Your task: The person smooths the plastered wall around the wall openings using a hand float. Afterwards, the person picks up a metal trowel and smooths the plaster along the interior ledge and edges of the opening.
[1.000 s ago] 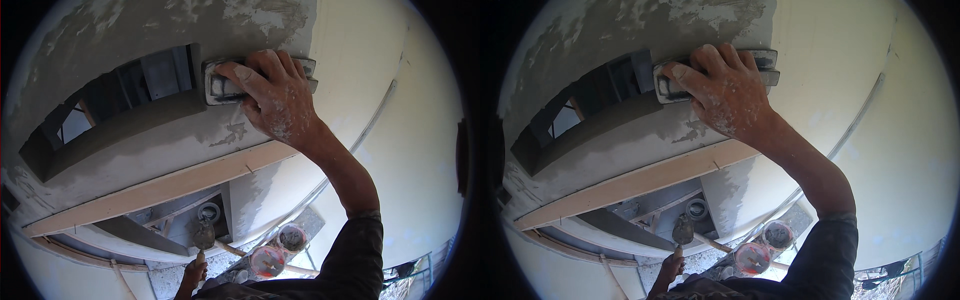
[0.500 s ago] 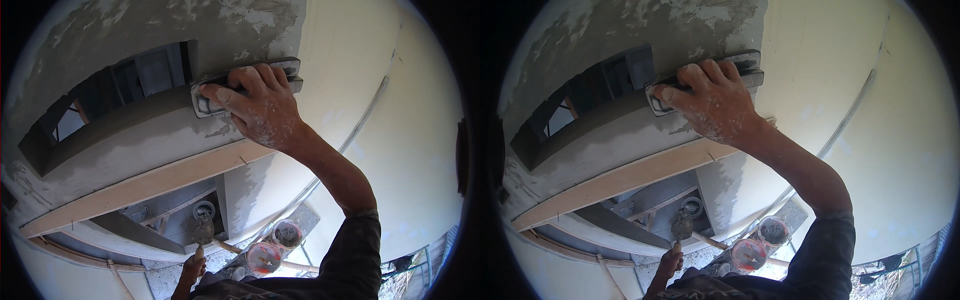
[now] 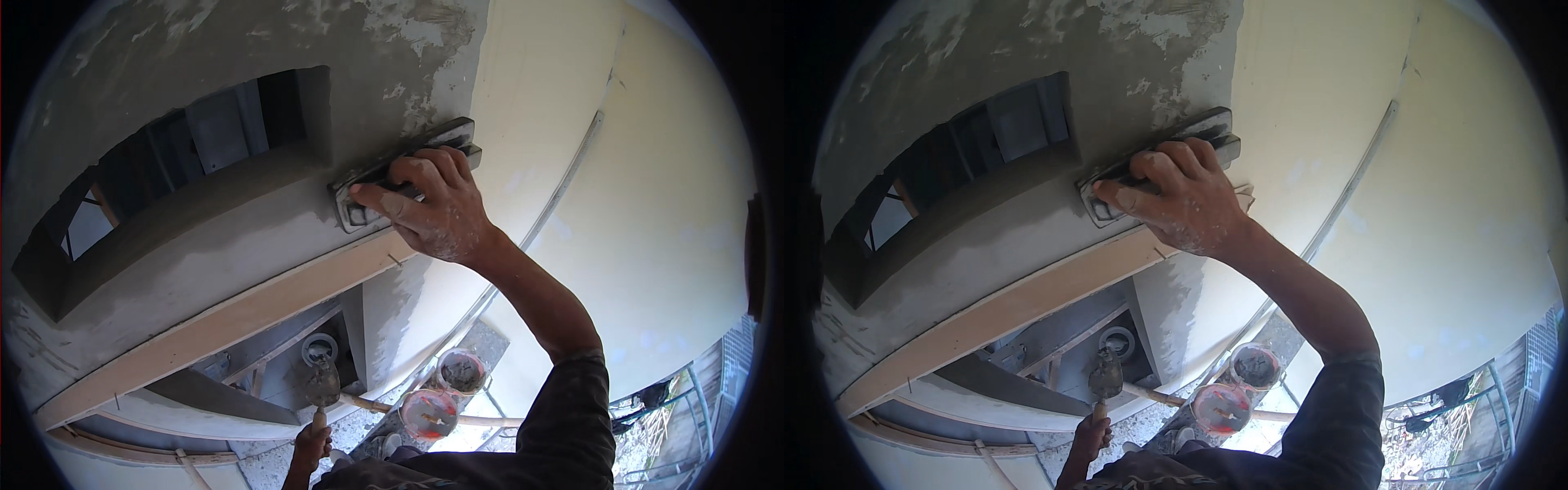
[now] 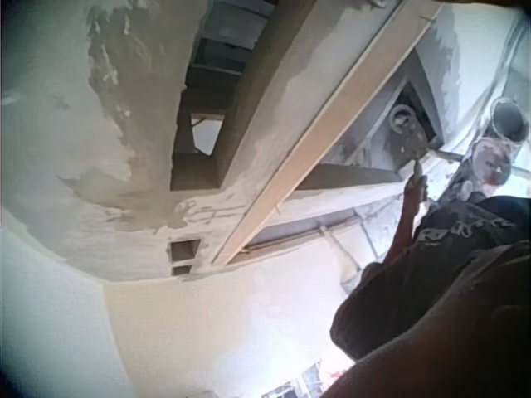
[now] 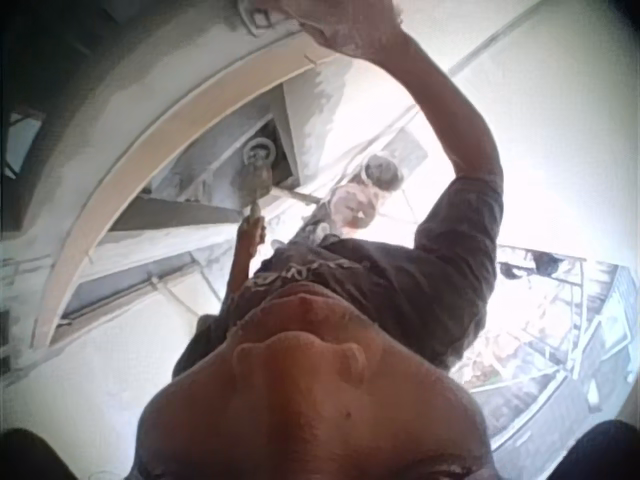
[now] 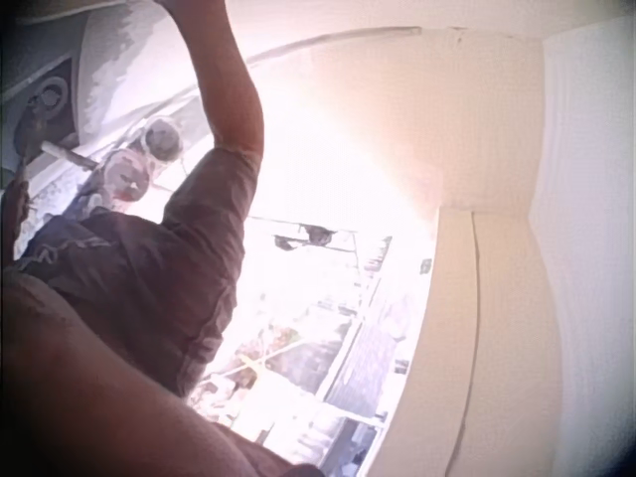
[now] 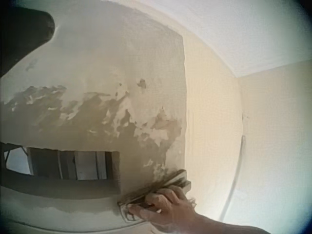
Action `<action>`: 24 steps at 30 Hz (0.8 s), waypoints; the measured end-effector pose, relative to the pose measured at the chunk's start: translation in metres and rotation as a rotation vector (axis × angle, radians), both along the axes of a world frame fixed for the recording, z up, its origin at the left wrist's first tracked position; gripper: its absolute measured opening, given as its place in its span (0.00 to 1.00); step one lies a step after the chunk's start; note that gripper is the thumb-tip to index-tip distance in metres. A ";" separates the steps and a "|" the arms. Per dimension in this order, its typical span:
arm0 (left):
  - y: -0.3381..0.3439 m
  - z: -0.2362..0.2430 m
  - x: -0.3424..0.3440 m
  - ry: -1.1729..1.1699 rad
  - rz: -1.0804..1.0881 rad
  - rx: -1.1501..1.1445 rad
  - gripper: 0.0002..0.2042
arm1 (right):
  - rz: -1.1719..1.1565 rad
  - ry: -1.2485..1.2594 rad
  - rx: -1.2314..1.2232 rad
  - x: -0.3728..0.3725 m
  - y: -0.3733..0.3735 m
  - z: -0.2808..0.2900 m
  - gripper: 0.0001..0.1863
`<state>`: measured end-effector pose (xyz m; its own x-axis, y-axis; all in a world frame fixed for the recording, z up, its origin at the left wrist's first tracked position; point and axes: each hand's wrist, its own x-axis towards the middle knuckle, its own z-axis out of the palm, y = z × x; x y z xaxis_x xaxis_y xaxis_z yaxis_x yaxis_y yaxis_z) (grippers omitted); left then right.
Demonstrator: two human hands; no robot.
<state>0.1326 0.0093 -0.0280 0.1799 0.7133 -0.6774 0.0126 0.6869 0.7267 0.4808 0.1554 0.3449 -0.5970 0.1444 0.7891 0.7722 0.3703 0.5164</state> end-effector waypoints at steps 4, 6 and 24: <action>0.008 -0.002 -0.004 -0.037 -0.058 -0.015 0.13 | -0.011 0.007 -0.076 -0.003 0.007 0.006 0.33; 0.010 0.000 -0.007 -0.032 -0.056 -0.002 0.12 | -0.163 0.178 -0.099 0.019 0.006 0.018 0.35; 0.024 -0.007 -0.020 -0.029 -0.075 -0.005 0.10 | -0.204 0.266 -0.124 0.012 0.006 0.038 0.31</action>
<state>0.1126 0.0335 -0.0347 0.2526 0.6934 -0.6749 0.0434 0.6887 0.7238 0.4933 0.1618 0.3826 -0.3218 0.3439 0.8821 0.9381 0.2419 0.2479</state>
